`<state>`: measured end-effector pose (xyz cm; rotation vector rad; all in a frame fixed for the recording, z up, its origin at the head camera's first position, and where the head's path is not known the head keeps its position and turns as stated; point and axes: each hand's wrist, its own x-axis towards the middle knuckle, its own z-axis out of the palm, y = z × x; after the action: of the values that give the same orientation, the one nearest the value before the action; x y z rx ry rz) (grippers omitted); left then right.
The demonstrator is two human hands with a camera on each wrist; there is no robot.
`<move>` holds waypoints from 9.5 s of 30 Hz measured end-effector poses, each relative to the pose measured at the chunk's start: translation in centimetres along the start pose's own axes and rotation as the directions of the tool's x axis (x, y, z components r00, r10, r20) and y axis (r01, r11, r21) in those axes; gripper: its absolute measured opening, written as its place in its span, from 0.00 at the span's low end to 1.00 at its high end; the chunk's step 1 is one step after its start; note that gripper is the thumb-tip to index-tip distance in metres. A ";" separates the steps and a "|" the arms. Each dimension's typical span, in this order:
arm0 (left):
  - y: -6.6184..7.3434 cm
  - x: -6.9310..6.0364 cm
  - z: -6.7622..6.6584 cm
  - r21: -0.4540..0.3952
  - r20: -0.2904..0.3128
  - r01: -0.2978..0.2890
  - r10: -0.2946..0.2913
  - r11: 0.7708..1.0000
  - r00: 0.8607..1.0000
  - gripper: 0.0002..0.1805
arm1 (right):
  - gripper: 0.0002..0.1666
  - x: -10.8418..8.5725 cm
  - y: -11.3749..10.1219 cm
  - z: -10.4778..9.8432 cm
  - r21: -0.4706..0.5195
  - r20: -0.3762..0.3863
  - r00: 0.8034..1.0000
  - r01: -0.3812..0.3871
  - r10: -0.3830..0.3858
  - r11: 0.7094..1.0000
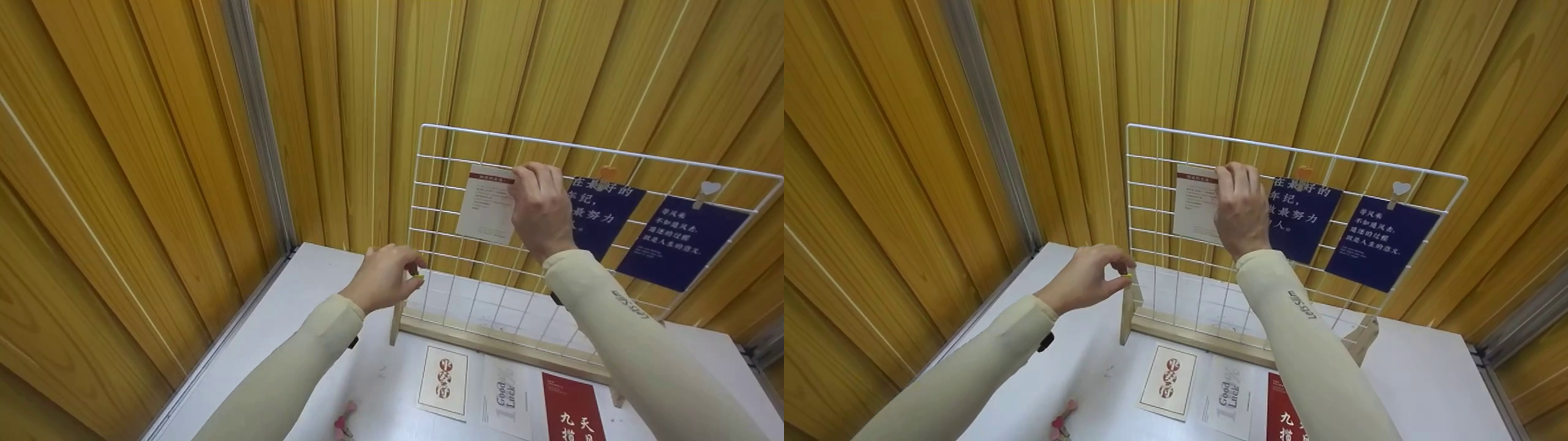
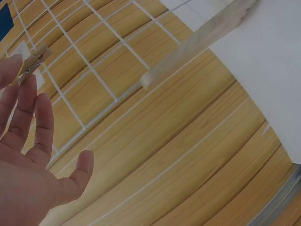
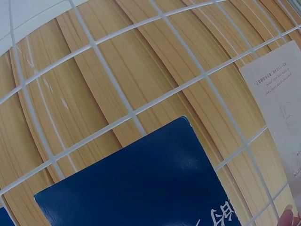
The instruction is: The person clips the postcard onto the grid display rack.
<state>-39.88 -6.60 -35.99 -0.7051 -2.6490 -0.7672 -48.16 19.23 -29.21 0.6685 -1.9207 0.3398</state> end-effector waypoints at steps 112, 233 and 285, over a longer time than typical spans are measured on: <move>7.8 15.7 -9.1 0.609 -0.081 -0.158 0.258 0.777 0.963 0.33 | 0.30 0.4 -2.9 0.1 -0.142 0.159 0.987 -0.001 0.024 0.990; -8.4 -11.2 6.0 0.214 0.322 0.053 -0.122 0.975 0.939 0.17 | 0.42 0.5 -1.5 -1.1 -0.071 0.463 0.880 -0.079 0.103 0.994; -10.8 -15.6 9.7 0.092 0.405 0.232 -0.249 0.968 0.880 0.15 | 0.24 -14.5 -6.3 4.4 0.197 0.775 0.628 -0.354 0.076 0.914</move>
<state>-33.88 -14.92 -54.72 -0.5860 -3.1775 -0.6832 -43.09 16.23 -44.49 0.8906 -2.8168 0.6250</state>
